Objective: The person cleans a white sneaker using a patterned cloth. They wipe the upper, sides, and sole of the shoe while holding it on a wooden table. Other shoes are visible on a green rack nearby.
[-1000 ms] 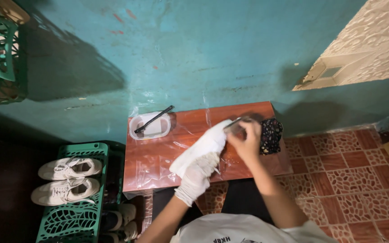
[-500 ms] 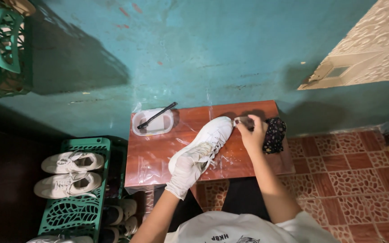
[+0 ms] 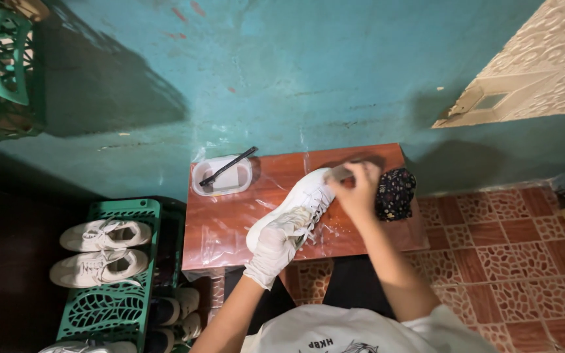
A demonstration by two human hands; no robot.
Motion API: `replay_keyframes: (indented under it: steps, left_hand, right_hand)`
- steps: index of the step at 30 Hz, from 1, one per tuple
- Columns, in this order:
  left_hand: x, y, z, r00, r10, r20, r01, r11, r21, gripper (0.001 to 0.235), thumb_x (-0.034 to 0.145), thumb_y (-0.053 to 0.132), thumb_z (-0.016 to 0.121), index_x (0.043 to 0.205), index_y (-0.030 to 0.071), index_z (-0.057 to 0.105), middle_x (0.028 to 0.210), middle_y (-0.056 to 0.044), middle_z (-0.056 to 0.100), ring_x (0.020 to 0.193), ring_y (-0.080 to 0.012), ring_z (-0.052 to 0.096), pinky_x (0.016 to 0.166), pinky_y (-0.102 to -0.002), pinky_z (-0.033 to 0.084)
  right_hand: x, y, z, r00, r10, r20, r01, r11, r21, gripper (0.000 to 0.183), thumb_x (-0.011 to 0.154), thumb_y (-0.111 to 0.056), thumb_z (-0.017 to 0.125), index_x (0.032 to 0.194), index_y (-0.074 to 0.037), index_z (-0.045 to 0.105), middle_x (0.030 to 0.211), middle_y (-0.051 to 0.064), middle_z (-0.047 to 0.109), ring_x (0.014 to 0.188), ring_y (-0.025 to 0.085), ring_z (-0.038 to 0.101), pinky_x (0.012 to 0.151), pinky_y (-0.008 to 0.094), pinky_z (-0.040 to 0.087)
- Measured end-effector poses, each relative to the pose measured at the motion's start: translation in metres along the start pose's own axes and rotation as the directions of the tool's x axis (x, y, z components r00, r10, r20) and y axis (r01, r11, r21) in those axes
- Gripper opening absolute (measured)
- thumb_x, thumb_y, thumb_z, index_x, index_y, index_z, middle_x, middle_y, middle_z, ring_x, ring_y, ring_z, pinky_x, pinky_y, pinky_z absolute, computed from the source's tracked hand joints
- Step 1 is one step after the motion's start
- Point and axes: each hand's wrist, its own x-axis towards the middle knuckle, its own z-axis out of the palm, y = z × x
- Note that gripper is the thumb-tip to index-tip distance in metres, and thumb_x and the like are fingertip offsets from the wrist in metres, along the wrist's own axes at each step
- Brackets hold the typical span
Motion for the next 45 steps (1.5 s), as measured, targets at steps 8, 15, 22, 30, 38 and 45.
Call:
replay_keyframes:
  steps: [8,15,22,30,38,45]
  left_hand:
    - [-0.010,-0.018,-0.001,0.957,-0.283,-0.068,0.175,0.748,-0.640,0.022,0.086,-0.010,0.066,0.108,-0.011,0.069,0.101,-0.023,0.072,0.090,-0.0304,0.072,0.073,-0.038,0.062]
    - [-0.011,-0.032,-0.003,0.991,-0.108,-0.082,0.063,0.902,-0.428,0.024,0.084,-0.010,0.068,0.108,-0.009,0.072,0.104,-0.023,0.072,0.094,-0.0276,0.070,0.081,-0.037,0.061]
    - [-0.012,-0.046,-0.005,0.998,0.034,-0.056,-0.045,0.975,-0.219,0.025,0.083,-0.011,0.069,0.107,-0.007,0.075,0.106,-0.022,0.073,0.098,-0.0252,0.069,0.087,-0.037,0.060]
    - [-0.021,-0.036,0.000,0.983,0.183,-0.022,-0.181,0.981,0.070,0.026,0.082,-0.007,0.072,0.106,-0.002,0.078,0.108,-0.019,0.074,0.107,-0.0244,0.070,0.096,-0.037,0.057]
    - [-0.009,-0.074,-0.006,0.997,-0.023,-0.069,0.003,0.959,-0.284,0.029,0.080,-0.013,0.070,0.108,-0.008,0.075,0.110,-0.019,0.073,0.105,-0.0212,0.066,0.094,-0.038,0.058]
    - [-0.015,-0.040,-0.009,0.942,0.324,0.093,-0.327,0.812,0.484,0.025,0.080,0.012,0.084,0.104,0.007,0.079,0.113,-0.015,0.076,0.116,-0.0297,0.068,0.108,-0.039,0.049]
  right_hand:
    - [-0.010,-0.024,-0.011,0.993,-0.093,0.071,0.088,0.994,0.067,0.057,0.058,-0.027,0.097,0.108,-0.014,0.072,0.122,0.015,0.052,0.117,0.035,0.058,0.101,0.042,0.048]
    - [-0.025,-0.062,-0.017,0.982,-0.166,0.089,0.161,0.985,0.058,0.063,0.052,-0.030,0.098,0.108,-0.016,0.073,0.131,0.017,0.053,0.120,0.036,0.058,0.101,0.043,0.049]
    - [-0.016,-0.022,-0.011,0.996,0.082,-0.045,-0.081,0.997,0.019,0.049,0.067,-0.026,0.094,0.107,-0.012,0.070,0.112,0.014,0.054,0.109,0.035,0.060,0.093,0.039,0.050]
    - [-0.007,0.003,0.001,0.982,0.182,-0.052,-0.185,0.981,-0.064,0.047,0.066,-0.029,0.093,0.105,-0.017,0.072,0.105,0.014,0.059,0.106,0.035,0.060,0.092,0.040,0.048]
    - [-0.007,-0.010,-0.009,0.998,-0.070,0.005,0.070,0.997,-0.012,0.050,0.058,-0.030,0.098,0.098,-0.017,0.072,0.113,0.014,0.052,0.110,0.037,0.057,0.096,0.041,0.047]
    - [-0.015,-0.038,-0.013,0.993,-0.104,0.058,0.101,0.994,0.051,0.050,0.061,-0.035,0.098,0.101,-0.021,0.072,0.123,0.013,0.049,0.115,0.036,0.053,0.100,0.042,0.043]
